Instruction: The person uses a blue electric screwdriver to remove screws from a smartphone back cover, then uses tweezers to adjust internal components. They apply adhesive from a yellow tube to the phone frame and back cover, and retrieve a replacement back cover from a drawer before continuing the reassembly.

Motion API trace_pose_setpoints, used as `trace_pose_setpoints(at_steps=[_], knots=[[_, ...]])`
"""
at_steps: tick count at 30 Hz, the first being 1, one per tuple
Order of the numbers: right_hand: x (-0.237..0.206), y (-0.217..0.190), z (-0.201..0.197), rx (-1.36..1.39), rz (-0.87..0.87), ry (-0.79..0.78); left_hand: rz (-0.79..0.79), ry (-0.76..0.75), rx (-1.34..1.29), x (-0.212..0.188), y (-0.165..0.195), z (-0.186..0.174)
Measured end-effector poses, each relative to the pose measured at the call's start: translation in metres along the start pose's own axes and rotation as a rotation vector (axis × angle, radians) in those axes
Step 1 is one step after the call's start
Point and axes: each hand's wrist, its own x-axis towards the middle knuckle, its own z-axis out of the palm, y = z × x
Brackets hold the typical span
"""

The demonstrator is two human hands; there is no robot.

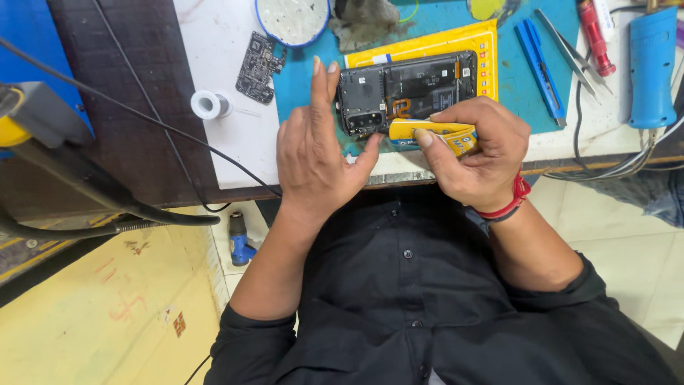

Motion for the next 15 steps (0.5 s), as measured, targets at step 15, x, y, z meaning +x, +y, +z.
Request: trace_pose_setpoints(at_steps=[15], knots=[[0.037,-0.014,0.019,-0.054,-0.087,-0.076,-0.060,-0.027,-0.047,-0.001,0.003,0.000]])
